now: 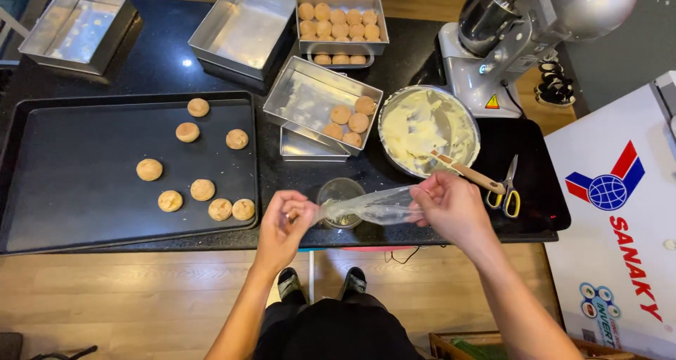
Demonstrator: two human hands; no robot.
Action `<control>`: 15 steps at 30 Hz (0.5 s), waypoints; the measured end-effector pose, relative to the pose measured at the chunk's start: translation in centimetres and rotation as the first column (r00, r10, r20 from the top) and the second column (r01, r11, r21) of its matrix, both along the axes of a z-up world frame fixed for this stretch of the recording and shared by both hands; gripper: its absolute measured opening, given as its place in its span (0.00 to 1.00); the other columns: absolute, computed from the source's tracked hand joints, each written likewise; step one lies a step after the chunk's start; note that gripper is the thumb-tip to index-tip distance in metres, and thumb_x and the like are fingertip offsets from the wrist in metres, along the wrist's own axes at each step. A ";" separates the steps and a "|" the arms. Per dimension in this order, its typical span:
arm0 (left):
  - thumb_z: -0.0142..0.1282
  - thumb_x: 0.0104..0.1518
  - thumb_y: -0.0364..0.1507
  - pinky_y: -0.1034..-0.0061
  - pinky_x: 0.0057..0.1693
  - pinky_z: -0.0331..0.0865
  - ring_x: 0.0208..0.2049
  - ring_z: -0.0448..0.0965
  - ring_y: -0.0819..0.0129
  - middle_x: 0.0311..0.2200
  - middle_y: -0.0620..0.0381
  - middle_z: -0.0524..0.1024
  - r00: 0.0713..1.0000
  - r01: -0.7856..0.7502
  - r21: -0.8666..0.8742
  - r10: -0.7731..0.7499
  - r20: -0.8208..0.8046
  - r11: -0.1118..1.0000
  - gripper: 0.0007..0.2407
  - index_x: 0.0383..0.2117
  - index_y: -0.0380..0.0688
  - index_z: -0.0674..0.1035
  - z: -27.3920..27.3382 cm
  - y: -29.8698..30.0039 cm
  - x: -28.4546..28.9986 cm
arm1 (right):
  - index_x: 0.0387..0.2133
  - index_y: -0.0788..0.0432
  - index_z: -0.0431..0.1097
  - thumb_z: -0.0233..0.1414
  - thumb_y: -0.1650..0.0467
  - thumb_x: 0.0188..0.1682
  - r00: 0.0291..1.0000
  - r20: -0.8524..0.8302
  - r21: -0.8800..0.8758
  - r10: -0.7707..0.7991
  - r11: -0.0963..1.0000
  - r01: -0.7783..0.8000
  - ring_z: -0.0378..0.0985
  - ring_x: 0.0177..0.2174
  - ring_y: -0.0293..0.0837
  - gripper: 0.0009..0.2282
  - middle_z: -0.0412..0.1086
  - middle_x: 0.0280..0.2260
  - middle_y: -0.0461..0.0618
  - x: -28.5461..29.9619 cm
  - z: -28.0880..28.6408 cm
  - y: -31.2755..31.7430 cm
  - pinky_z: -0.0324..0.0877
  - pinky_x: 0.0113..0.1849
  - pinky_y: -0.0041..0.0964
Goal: Fill small bread puffs with cream using a piping bag.
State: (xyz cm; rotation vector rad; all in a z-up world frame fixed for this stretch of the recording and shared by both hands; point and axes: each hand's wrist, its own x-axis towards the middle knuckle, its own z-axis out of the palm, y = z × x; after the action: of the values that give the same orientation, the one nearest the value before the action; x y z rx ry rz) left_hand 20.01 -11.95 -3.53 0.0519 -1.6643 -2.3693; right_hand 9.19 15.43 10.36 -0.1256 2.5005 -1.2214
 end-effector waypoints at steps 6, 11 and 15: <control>0.60 0.56 0.19 0.78 0.48 0.77 0.49 0.77 0.73 0.42 0.55 0.74 0.998 0.061 -0.067 -0.061 -0.004 0.996 0.13 0.44 0.38 0.70 -0.3 0.6 1.7 | 0.33 0.67 0.69 0.56 0.71 0.50 0.986 0.098 -0.334 -0.137 0.929 0.162 0.76 0.17 0.41 0.08 0.75 0.21 0.54 -0.8 -4.4 1.7 0.74 0.20 0.35; 0.61 0.57 0.19 0.80 0.44 0.78 0.42 0.80 0.73 0.42 0.51 0.80 0.992 0.018 -0.196 0.006 0.124 0.981 0.11 0.42 0.38 0.72 1.7 0.7 2.0 | 0.37 0.66 0.73 0.57 0.70 0.51 0.997 0.036 -0.394 -0.073 0.916 0.081 0.66 0.14 0.33 0.09 0.74 0.22 0.49 -1.1 -3.5 2.4 0.67 0.17 0.30; 0.64 0.54 0.21 0.77 0.51 0.80 0.45 0.80 0.73 0.43 0.50 0.78 1.000 0.000 -0.300 -0.003 -0.008 0.954 0.13 0.42 0.38 0.72 3.1 1.6 1.8 | 0.40 0.65 0.76 0.57 0.69 0.50 0.993 0.093 -0.362 -0.073 0.927 0.102 0.63 0.12 0.32 0.11 0.74 0.21 0.50 -1.4 -3.5 2.9 0.61 0.15 0.30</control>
State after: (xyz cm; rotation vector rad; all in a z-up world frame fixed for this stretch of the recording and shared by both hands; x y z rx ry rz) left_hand 21.85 -10.30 -0.41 -0.0142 -1.9994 -2.0860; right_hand 7.79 18.36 6.86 -0.0579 2.2066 -1.6876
